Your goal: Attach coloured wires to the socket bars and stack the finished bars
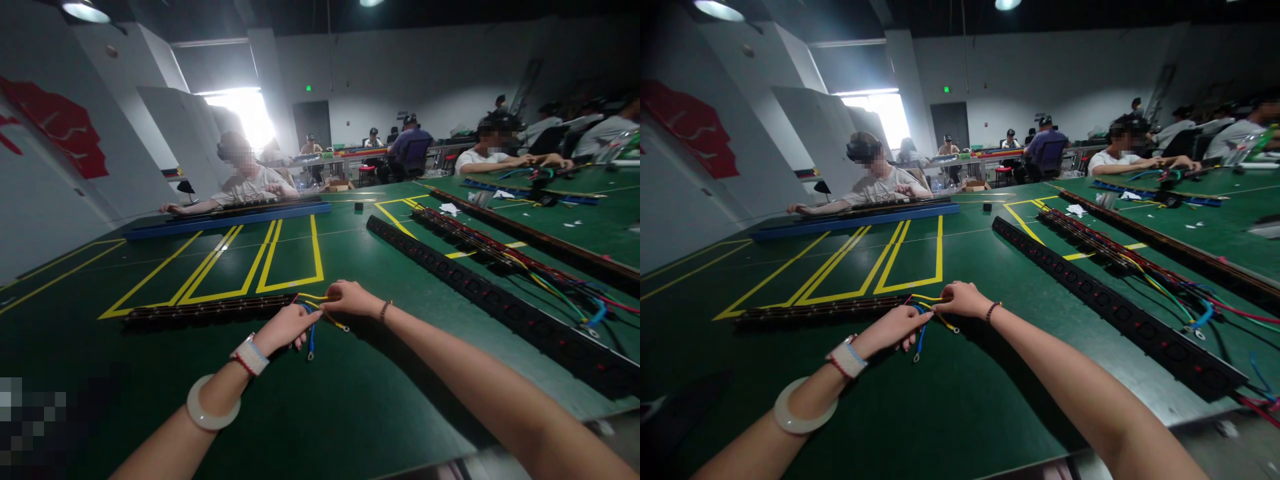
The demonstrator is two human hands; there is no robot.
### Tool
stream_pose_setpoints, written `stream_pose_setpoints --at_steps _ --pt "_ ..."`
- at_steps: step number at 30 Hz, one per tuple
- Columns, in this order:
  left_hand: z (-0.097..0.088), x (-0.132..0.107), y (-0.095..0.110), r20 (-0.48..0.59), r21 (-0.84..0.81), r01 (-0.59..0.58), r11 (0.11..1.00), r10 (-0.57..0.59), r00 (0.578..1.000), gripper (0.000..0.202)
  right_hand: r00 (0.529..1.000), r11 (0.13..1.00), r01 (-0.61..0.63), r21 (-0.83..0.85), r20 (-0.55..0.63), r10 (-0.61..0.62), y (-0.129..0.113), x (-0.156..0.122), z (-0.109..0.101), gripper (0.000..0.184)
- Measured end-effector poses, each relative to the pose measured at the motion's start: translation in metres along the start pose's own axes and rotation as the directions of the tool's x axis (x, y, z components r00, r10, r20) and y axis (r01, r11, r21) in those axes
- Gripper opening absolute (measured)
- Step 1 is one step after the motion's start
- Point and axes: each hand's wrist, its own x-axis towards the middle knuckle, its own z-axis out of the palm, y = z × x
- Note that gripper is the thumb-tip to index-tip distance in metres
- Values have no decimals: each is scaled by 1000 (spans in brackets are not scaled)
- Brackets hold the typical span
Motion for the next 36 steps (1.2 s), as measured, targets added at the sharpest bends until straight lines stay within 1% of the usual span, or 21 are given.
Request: stream_pose_setpoints --at_steps 3,5,7,10,13,14,16,19,22,24,26,28,30,33,36 --pt "4 4 0 70 -60 28 998 -24 997 46 999 998 16 -60 49 -13 -4 0 1 40" --pt "7 7 0 121 -169 37 985 -16 992 41 996 998 6 -68 86 0 -7 1 2 30" --pt "9 8 -2 139 -293 45 955 -4 990 38 995 998 -7 -59 95 12 -11 0 3 21" --pt "10 7 -5 106 -454 21 891 31 994 36 998 999 -20 -25 56 21 -16 -1 4 16" --pt "11 3 -2 23 -629 -67 775 106 994 28 999 998 -53 17 0 53 -23 -2 3 16" --pt "12 2 0 1 -683 -87 725 121 993 25 998 998 -58 -9 -21 58 -25 -2 2 15" --pt "14 1 4 -4 -774 -87 628 132 991 22 998 989 -39 -145 -49 32 -31 -5 2 15" --pt "20 2 6 26 -861 -50 506 142 990 21 999 914 21 -406 -28 -35 -42 -10 4 16" --pt "25 6 3 1 -902 -59 428 139 990 19 991 826 113 -552 1 -135 -56 -19 11 22" --pt "27 8 1 -38 -915 -84 396 121 992 16 980 778 153 -609 -9 -199 -64 -24 19 27" --pt "29 10 -2 -49 -922 -86 376 106 993 16 971 750 169 -639 -22 -238 -71 -29 27 30" --pt "30 11 -5 -32 -930 -62 362 89 996 16 969 765 174 -620 -31 -245 -74 -32 33 31" --pt "31 13 -8 -30 -939 -52 340 68 997 16 975 812 170 -559 -26 -222 -76 -32 29 31" --pt "32 13 -9 -62 -948 -79 309 64 996 13 988 884 142 -446 9 -154 -77 -30 9 24" --pt "32 13 -8 -59 -952 -85 296 96 994 13 998 930 62 -363 1 -66 -78 -28 -17 27"
